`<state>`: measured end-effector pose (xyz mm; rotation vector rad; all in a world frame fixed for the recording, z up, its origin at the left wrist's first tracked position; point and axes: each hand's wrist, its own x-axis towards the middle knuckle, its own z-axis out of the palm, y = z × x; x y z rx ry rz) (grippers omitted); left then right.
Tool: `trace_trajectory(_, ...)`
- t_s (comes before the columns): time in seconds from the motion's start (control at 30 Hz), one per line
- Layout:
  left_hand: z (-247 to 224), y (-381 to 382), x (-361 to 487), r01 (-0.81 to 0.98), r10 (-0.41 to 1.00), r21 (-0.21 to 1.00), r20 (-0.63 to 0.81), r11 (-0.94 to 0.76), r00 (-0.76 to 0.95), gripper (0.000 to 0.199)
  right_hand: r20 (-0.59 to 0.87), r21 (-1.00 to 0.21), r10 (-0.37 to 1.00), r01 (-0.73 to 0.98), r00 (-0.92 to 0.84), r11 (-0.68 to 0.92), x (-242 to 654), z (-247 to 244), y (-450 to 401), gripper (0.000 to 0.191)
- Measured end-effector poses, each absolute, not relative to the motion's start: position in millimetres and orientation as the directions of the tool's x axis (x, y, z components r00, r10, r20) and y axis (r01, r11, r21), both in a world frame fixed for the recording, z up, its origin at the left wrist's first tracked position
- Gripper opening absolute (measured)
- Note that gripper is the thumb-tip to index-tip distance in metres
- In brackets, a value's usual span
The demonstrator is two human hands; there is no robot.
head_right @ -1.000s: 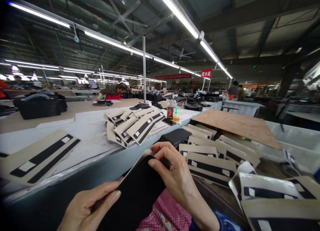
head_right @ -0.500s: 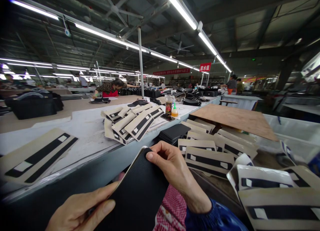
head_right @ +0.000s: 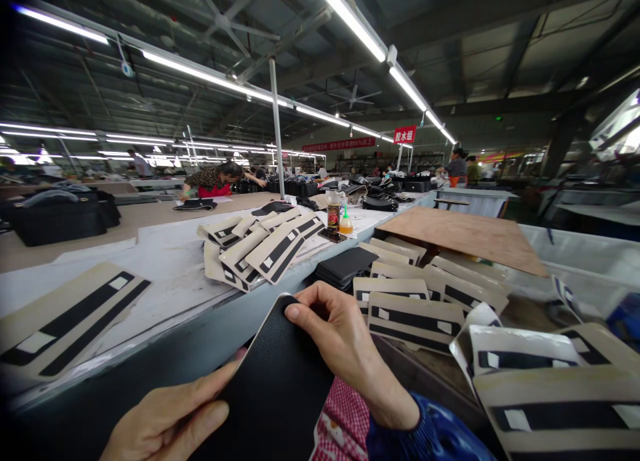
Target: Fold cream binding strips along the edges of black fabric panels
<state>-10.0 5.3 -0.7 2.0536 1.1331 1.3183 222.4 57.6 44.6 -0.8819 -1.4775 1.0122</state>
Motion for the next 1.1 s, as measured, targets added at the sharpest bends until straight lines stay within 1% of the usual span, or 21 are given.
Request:
trace_trajectory(0.13,-14,5,-13,0.399,0.847,0.750,0.500,-0.527,0.179,0.029,0.405,-0.907,0.908,0.076,-0.111,0.414,220,45,57,0.032)
trace_trajectory(0.3,-30,13,-19,0.460,0.915,0.792,0.340,-0.402,0.216,0.036,0.531,-0.805,0.846,0.283,-0.047,0.521,218,46,56,0.019)
trace_trajectory(0.4,-30,20,-17,0.450,0.927,0.812,0.301,-0.373,0.225,0.038,0.590,-0.745,0.807,0.367,-0.024,0.556,220,47,57,0.015)
trace_trajectory(0.5,-29,23,-15,0.415,0.922,0.828,0.290,-0.376,0.256,0.037,0.551,-0.772,0.833,0.354,-0.041,0.528,224,47,60,0.017)
trace_trajectory(0.57,-31,24,-16,0.421,0.921,0.824,0.295,-0.379,0.253,0.036,0.502,-0.808,0.862,0.316,-0.074,0.497,227,45,63,0.020)
trace_trajectory(0.63,-34,23,-17,0.439,0.925,0.819,0.280,-0.369,0.255,0.037,0.485,-0.820,0.870,0.299,-0.087,0.488,228,44,65,0.021)
trace_trajectory(0.7,-35,23,-17,0.440,0.928,0.826,0.251,-0.353,0.275,0.039,0.494,-0.816,0.866,0.307,-0.071,0.491,228,44,65,0.019)
trace_trajectory(0.8,-32,24,-13,0.396,0.937,0.862,0.220,-0.317,0.271,0.040,0.515,-0.801,0.856,0.331,-0.045,0.499,226,45,63,0.017)
trace_trajectory(0.93,-18,25,0,0.344,0.951,0.901,0.181,-0.263,0.252,0.047,0.579,-0.749,0.815,0.375,-0.033,0.547,221,48,57,0.017)
trace_trajectory(1.03,-5,25,13,0.263,0.940,0.925,0.199,-0.274,0.278,0.047,0.630,-0.701,0.776,0.404,-0.034,0.587,220,48,53,0.017)
trace_trajectory(1.1,1,24,20,0.211,0.941,0.935,0.230,-0.284,0.247,0.043,0.656,-0.675,0.754,0.418,-0.036,0.608,219,48,50,0.017)
